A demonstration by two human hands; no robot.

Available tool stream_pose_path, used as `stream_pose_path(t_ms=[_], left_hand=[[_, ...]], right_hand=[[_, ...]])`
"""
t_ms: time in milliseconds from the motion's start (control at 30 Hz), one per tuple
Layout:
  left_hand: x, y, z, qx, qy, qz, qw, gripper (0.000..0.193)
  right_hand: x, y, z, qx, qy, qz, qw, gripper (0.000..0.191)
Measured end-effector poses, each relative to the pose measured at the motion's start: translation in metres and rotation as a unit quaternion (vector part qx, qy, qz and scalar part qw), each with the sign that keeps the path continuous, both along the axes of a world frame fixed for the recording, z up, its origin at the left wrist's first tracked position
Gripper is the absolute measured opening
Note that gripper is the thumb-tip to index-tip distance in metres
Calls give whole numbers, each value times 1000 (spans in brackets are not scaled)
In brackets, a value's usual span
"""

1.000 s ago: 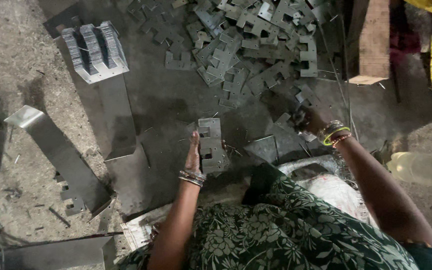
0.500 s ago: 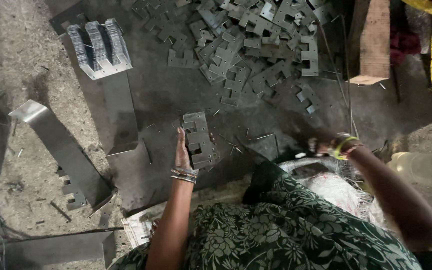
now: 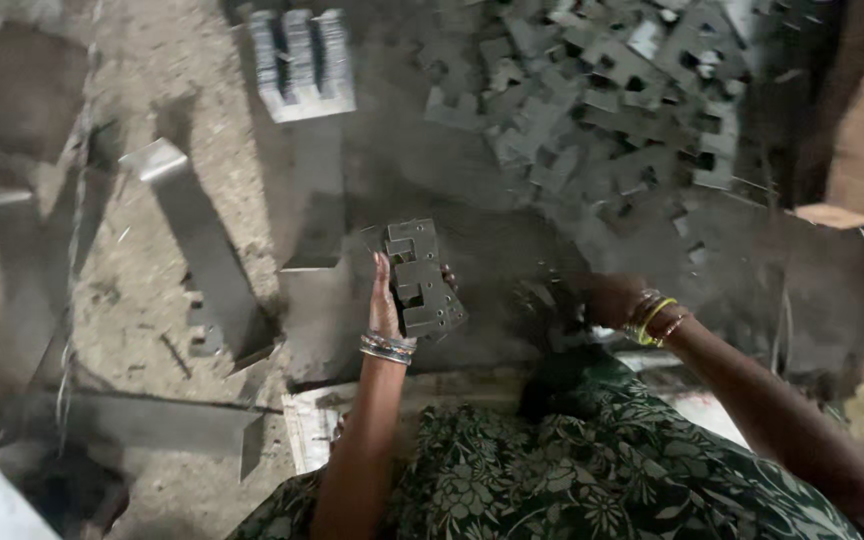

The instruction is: The person picks up small metal brackets from a large pile on the floor and stacks them into neat columns. The person handles the parts one by one, aligning them before placing them into the growing stacks.

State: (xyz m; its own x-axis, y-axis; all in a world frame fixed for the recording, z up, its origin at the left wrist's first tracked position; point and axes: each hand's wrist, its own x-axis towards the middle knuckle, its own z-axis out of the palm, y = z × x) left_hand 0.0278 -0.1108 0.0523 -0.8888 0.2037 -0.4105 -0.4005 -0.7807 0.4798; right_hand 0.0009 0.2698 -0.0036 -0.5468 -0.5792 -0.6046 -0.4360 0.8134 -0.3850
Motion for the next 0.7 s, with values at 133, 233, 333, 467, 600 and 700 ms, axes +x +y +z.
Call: stream_pose_path(t_ms=[133,233,333,467,600,700], left_hand=[[10,-36,-40,-24,7,79,997,71],[19,-68,-77,-140,20,184,973,75],[34,-99,-93,-211,-13,255,944,84],[58,-126,-72,-242,-35,289,925,86],[72,-130,-35,-133,3,287,949,80],[80,-125,-19,-85,41,279,955,77]], right_hand=[[-58,-45,4,69,46,-4,997,17],[-99,-82,8,-135,186,-3,973,25],[-94,-124,-2,-47,80,-6,996,18],[-28,-196,-26,-314,-340,-90,882,22],[-9,-256,-28,-236,-133,-10,963,18],[-53,-277,-12,-186,-37,-120,974,17]])
